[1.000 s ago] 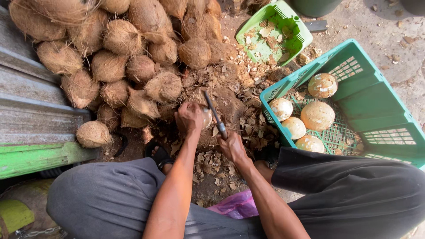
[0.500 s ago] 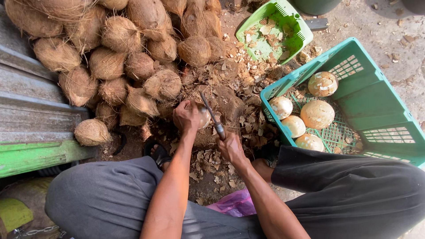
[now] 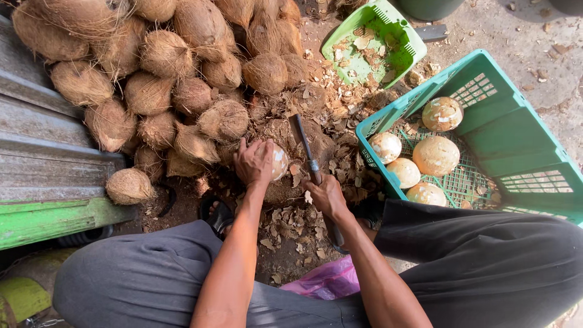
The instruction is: The person sits on the ground beside a large pile of husked coconuts and uses a machete to chop the fibrous husk off coconuts one at a time, placing the peeled coconuts into a green plastic crate and discarding husk pieces aside.
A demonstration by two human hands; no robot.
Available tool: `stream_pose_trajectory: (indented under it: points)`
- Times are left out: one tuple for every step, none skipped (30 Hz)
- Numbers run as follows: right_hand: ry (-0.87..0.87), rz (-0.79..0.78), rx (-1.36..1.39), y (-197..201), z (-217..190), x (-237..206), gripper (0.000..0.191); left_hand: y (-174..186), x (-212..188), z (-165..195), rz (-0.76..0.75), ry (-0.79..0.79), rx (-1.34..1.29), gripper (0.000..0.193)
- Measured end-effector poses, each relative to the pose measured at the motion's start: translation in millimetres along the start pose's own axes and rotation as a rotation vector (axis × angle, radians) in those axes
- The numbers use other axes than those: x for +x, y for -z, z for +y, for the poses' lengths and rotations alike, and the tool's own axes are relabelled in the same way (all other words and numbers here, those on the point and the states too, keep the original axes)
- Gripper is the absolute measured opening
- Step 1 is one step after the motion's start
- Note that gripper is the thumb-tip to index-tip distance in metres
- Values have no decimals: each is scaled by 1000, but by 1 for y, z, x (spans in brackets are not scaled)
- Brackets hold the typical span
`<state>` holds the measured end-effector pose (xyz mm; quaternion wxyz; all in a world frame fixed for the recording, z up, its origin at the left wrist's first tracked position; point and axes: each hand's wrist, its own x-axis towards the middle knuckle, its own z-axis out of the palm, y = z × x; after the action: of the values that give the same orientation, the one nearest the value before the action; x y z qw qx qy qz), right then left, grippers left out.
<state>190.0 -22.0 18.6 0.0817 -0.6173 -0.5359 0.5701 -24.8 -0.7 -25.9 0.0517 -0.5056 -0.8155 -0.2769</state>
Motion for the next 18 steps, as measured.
stream_pose_trajectory:
  points:
    - [43,34,14,-2,0,-2,28,-2,-2,2,-111,213,-120,41]
    - [84,64,27,-5,1,-4,26,-2,-5,7,-224,428,-237,45]
    - [121,90,40,-10,3,-6,25,-1,-8,10,-339,648,-351,50]
    - [150,116,29,-15,6,-6,32,1,-9,12,-339,618,-342,49]
    - [181,146,17,-21,8,-6,39,2,-9,14,-338,584,-337,49]
    - [210,178,7,-26,10,-7,46,4,-8,15,-340,549,-331,49]
    - [163,126,10,-31,12,-6,43,6,-7,15,-340,541,-318,49]
    - [119,73,14,-34,13,-6,39,8,-6,15,-338,532,-306,50]
    - [76,24,18,-35,14,-6,35,8,-3,16,-336,519,-296,51]
    - [37,19,32,-35,15,-7,31,9,-2,16,-321,526,-307,50]
    - [-1,14,47,-34,17,-8,27,10,-2,16,-305,533,-317,50]
    - [-34,12,64,-33,17,-10,24,10,-2,16,-286,535,-329,49]
    - [70,87,92,-31,18,-11,23,11,-3,16,-302,521,-364,49]
    - [171,155,113,-31,19,-12,23,11,-4,16,-318,518,-397,50]
    - [256,205,131,-32,19,-12,23,12,-7,16,-343,532,-417,51]
    - [222,175,131,-32,20,-12,29,13,-10,16,-360,568,-390,49]
    - [200,161,135,-34,19,-11,34,13,-11,16,-371,586,-373,48]
    - [204,163,140,-36,19,-9,40,13,-11,16,-363,585,-371,46]
